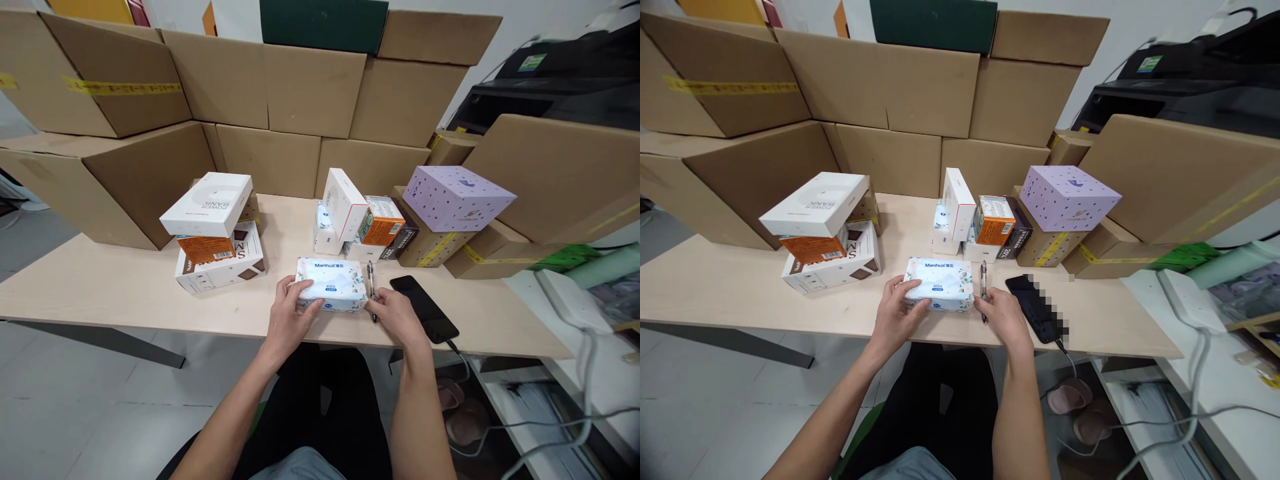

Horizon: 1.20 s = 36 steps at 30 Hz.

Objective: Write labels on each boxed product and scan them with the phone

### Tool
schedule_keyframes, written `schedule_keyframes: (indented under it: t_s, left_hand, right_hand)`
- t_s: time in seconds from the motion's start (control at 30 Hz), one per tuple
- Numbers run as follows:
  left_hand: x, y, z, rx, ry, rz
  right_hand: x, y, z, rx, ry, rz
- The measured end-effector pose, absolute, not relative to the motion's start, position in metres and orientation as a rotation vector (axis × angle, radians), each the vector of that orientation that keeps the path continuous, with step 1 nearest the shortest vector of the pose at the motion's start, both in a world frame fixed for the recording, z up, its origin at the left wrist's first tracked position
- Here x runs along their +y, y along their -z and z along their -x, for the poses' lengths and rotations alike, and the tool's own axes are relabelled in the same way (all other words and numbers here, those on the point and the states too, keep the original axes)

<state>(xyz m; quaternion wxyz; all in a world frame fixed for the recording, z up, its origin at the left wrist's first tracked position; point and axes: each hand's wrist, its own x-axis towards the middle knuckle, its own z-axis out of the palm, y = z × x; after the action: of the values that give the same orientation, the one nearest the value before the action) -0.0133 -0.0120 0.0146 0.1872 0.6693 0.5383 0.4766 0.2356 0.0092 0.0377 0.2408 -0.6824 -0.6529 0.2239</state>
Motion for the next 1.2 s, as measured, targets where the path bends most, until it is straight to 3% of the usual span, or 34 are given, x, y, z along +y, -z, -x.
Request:
schedule_keyframes:
  t_s: [0.3,0.5,0.7,0.97,1.2]
  left_hand:
    - [-0.011,-0.012,0.013,1.535,-1.372,-1.926]
    - [-0.010,-0.013,0.013,1.535,-1.374,-1.925]
    - [-0.010,-0.013,0.013,1.531,-1.365,-1.915]
    - [-0.010,-0.014,0.013,1.549,-1.351,-1.931]
    - [-0.011,-0.016,0.013,1.567,-1.337,-1.915]
  right_hand:
    - [0.005,-0.044,-0.226,-1.775,-0.429,2.171]
    - [-0.005,-0.042,-0.230,-1.646,-0.416,2.108]
    - [-0.028,-0.030,-0.284,-1.493,0.086,2.274]
    - [-0.025,-0.021,-0.323,-1.595,-0.217,2.391]
    - [-0.025,-0.034,-0.301,-1.543,-0.093,2.418]
